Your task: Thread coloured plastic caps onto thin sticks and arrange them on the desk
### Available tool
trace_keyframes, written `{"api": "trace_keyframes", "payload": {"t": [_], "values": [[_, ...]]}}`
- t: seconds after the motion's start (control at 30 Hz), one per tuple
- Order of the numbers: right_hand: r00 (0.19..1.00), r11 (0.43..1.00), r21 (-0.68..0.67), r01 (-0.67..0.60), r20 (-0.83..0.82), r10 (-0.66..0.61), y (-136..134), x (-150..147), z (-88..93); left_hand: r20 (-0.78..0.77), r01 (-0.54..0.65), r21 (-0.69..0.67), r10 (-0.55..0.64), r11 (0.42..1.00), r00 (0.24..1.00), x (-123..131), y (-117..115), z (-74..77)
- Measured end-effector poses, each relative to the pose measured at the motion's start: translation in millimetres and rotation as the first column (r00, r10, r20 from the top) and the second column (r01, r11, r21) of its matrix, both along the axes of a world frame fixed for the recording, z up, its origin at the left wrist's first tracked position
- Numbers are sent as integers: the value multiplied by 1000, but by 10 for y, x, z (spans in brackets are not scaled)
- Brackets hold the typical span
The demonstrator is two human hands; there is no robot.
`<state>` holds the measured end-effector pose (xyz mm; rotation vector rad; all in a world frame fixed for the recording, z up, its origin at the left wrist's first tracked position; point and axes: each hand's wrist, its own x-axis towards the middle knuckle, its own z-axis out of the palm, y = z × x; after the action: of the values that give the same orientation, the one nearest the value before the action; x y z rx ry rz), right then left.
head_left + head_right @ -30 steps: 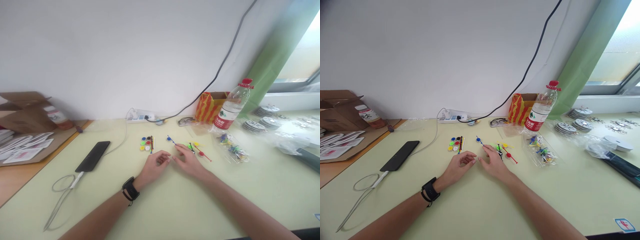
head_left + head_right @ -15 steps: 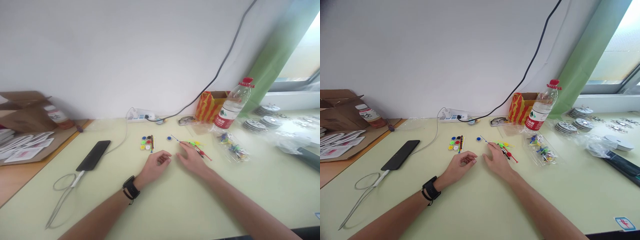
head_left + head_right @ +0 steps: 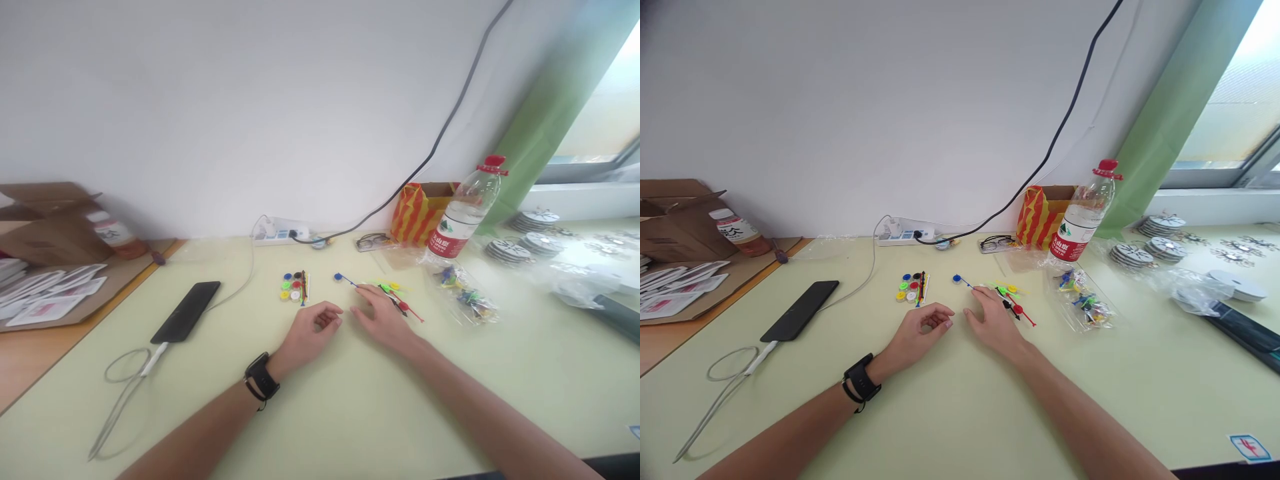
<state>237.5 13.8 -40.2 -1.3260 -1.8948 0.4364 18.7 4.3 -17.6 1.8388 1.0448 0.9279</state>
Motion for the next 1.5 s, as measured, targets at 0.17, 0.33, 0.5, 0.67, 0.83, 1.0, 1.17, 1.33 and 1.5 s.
{"api": "trace_keyframes", "payload": {"t": [0.17, 0.33, 0.5, 0.67, 0.83, 1.0, 1.17, 1.33, 1.5], "values": [[999, 1000, -12, 0, 33, 1, 14, 13, -9, -11, -5, -2, 5, 1000, 1000, 6, -9, 25], [998, 1000, 21, -10, 70, 9, 14, 16, -14, -3, -6, 11, 7, 1000, 1000, 9, -16, 28], [995, 1000, 17, -14, 103, 12, 13, 15, -21, -23, -6, 14, 6, 1000, 1000, 7, -10, 24], [990, 999, 24, -30, 142, 26, 26, 25, -14, -37, -9, 25, 10, 1000, 999, 7, 3, 10], [987, 999, 24, -21, 157, 17, 33, 41, -14, -39, -17, 18, 18, 1000, 999, 6, 1, 9], [994, 999, 39, -35, 104, 31, 26, 46, 60, -25, -18, 14, 18, 1000, 1000, 5, 5, 5], [995, 1000, 16, -23, 96, 22, -3, 47, 186, -12, -120, 56, 120, 991, 993, 7, 27, -9], [993, 999, -32, 11, 115, -7, -37, 51, 218, -103, -136, 154, 153, 979, 983, -4, 30, -16], [988, 987, -109, -121, 80, 130, -83, 30, 239, -198, -8, 199, 48, 980, 979, -20, 33, -47]]}}
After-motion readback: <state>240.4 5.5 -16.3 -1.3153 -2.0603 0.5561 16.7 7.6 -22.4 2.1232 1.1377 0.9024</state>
